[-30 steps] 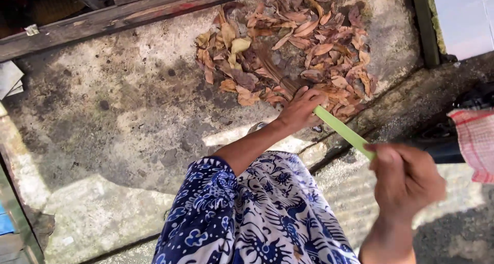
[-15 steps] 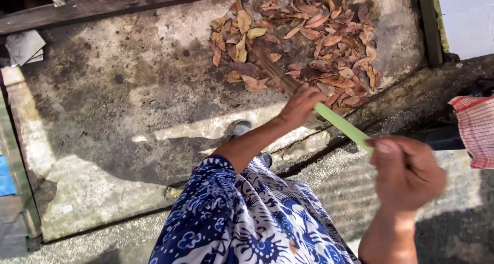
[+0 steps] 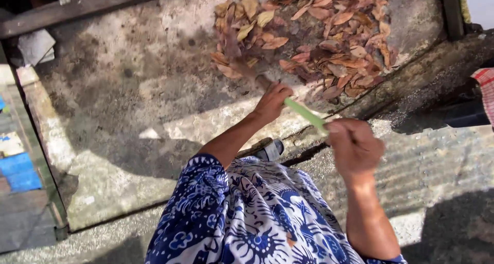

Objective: Sweeping dry leaves on a concrete patio and then repairing the broom handle by wrapping it with green adhesive tape.

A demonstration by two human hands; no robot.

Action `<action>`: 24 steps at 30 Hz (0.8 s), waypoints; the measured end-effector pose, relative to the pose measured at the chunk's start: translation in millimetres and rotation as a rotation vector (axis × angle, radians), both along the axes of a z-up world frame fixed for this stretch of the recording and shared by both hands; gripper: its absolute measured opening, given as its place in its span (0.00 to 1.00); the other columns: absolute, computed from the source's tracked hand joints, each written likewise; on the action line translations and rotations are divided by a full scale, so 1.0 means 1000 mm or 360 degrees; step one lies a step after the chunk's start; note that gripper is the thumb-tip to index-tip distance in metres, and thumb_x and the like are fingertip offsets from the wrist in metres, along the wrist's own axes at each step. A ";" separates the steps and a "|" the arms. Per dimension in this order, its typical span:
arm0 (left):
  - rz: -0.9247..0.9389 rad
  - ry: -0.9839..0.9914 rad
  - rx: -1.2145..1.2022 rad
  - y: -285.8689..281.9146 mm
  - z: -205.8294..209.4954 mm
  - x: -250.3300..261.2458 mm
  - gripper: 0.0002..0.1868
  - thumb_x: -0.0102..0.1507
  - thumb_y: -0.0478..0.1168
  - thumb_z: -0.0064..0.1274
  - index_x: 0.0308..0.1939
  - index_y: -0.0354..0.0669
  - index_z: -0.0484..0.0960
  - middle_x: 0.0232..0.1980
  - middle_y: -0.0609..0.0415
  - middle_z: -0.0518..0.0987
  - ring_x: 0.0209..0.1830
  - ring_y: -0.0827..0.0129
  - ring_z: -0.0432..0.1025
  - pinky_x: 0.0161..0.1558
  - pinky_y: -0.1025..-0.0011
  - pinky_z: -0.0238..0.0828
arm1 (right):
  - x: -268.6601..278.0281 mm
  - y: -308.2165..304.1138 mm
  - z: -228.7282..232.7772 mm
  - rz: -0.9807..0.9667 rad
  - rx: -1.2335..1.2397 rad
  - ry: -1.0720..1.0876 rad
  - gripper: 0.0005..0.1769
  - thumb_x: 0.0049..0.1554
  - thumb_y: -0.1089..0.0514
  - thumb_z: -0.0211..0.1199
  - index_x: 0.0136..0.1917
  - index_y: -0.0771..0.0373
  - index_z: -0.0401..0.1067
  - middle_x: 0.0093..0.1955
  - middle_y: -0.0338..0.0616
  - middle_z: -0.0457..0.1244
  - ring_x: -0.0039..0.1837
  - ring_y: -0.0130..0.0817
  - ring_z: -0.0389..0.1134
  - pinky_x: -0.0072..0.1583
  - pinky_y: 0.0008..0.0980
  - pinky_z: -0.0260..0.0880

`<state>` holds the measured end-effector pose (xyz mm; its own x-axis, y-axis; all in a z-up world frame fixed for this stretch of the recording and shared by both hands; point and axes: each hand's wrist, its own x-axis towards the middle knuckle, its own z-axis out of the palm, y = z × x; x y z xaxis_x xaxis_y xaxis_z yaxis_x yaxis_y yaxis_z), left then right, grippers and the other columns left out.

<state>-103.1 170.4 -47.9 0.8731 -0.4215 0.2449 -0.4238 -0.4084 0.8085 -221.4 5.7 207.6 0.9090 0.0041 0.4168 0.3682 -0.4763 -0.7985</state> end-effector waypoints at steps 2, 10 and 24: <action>-0.0034 -0.0015 -0.0036 -0.004 0.036 -0.004 0.16 0.59 0.26 0.58 0.50 0.43 0.80 0.53 0.51 0.75 0.57 0.55 0.67 0.61 0.59 0.65 | -0.014 0.003 0.028 -0.0058 -0.0038 0.0013 0.04 0.70 0.64 0.62 0.53 0.68 0.75 0.40 0.46 0.69 0.36 0.21 0.66 0.36 0.20 0.64; -0.0257 0.0134 -0.0014 0.012 -0.024 -0.034 0.18 0.62 0.23 0.50 0.53 0.44 0.77 0.53 0.51 0.74 0.56 0.60 0.68 0.65 0.61 0.64 | -0.031 0.060 0.012 -0.0092 -0.0067 -0.0026 0.06 0.72 0.66 0.62 0.52 0.71 0.73 0.41 0.48 0.70 0.35 0.21 0.67 0.36 0.20 0.65; -0.0175 0.0045 0.0069 0.149 0.041 -0.049 0.20 0.63 0.19 0.44 0.53 0.44 0.76 0.54 0.51 0.73 0.58 0.55 0.66 0.64 0.57 0.61 | -0.071 0.175 0.021 -0.0054 0.0076 -0.0122 0.10 0.77 0.63 0.63 0.52 0.70 0.73 0.38 0.46 0.67 0.38 0.24 0.69 0.42 0.23 0.71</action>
<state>-152.3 319.4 -6.4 0.8272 -0.5251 0.2001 -0.4454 -0.3955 0.8032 -292.6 180.4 228.4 0.8738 -0.0480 0.4839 0.4132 -0.4515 -0.7909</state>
